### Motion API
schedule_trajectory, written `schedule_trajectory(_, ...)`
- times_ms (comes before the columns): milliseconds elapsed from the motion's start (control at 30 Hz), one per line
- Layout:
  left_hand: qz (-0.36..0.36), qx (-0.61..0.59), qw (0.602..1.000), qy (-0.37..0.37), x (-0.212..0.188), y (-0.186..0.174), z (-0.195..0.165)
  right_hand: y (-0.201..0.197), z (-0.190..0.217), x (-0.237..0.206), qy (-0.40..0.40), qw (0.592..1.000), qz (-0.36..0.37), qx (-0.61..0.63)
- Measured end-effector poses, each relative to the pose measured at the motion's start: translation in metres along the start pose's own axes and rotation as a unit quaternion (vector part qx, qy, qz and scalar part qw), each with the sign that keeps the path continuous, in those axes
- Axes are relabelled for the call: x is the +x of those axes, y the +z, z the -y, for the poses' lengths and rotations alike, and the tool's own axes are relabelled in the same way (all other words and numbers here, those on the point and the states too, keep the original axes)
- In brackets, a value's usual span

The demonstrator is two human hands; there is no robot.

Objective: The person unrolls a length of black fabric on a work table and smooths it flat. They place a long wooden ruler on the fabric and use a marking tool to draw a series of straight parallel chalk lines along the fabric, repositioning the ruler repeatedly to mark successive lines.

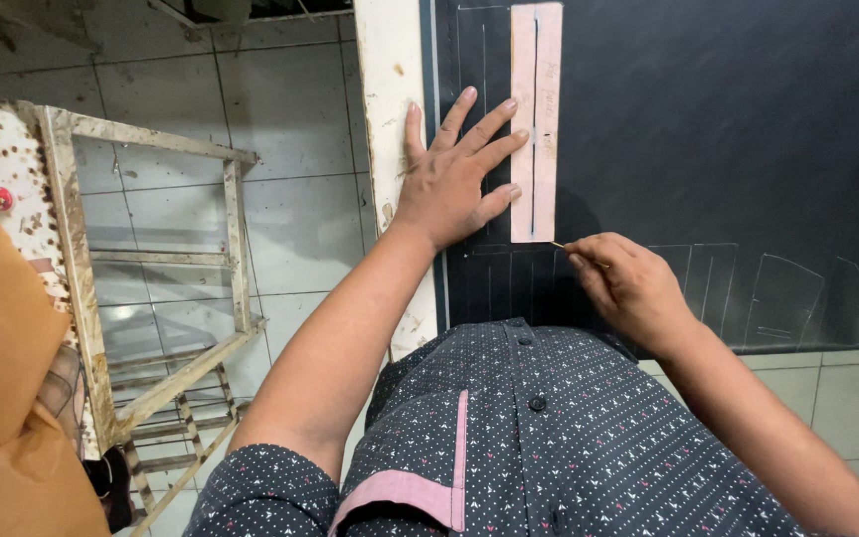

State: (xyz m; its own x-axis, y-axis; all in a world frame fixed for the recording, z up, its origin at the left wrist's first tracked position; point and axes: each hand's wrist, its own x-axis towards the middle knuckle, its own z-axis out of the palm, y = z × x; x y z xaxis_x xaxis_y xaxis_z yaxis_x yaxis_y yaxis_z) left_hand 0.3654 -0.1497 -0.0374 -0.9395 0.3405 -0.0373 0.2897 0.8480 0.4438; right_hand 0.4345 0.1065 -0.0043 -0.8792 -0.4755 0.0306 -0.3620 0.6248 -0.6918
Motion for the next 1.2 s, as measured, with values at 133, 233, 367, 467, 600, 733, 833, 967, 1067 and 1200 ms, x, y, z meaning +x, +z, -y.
schedule_trajectory(133,0.002,-0.001,1.000,-0.004,0.000,-0.001,0.000,0.012,0.008,0.011,-0.035,0.999,0.022,0.029)
schedule_trajectory(233,0.005,-0.003,1.000,-0.008,0.000,-0.003,-0.001,0.015,0.010,0.019,-0.056,0.996,0.033,0.056)
schedule_trajectory(367,0.015,-0.004,1.000,-0.010,0.002,-0.005,-0.002,0.004,0.005,0.023,-0.020,1.000,-0.004,-0.002)
schedule_trajectory(467,0.018,-0.001,1.000,-0.013,0.003,-0.005,-0.004,-0.001,0.001,0.025,-0.015,1.000,0.006,0.002)
schedule_trajectory(600,0.026,-0.003,0.999,-0.021,0.002,-0.005,-0.005,0.001,0.002,0.029,-0.046,0.998,0.027,-0.012)
schedule_trajectory(733,0.018,0.003,1.000,-0.016,0.002,-0.006,-0.003,0.001,-0.002,0.051,-0.077,0.995,0.008,-0.061)
schedule_trajectory(833,0.016,0.002,1.000,-0.012,0.002,-0.007,-0.003,-0.005,-0.010,0.081,-0.113,0.989,-0.057,-0.071)
schedule_trajectory(967,0.019,0.006,1.000,-0.015,0.003,-0.008,-0.003,-0.011,-0.019,0.117,-0.068,0.992,-0.075,-0.069)
schedule_trajectory(1067,0.022,0.002,1.000,-0.012,0.003,-0.010,-0.003,-0.016,-0.027,0.136,-0.050,0.990,-0.120,-0.055)
schedule_trajectory(1200,0.023,0.002,1.000,-0.014,0.003,-0.011,-0.005,-0.019,-0.042,0.165,-0.069,0.986,-0.152,-0.003)
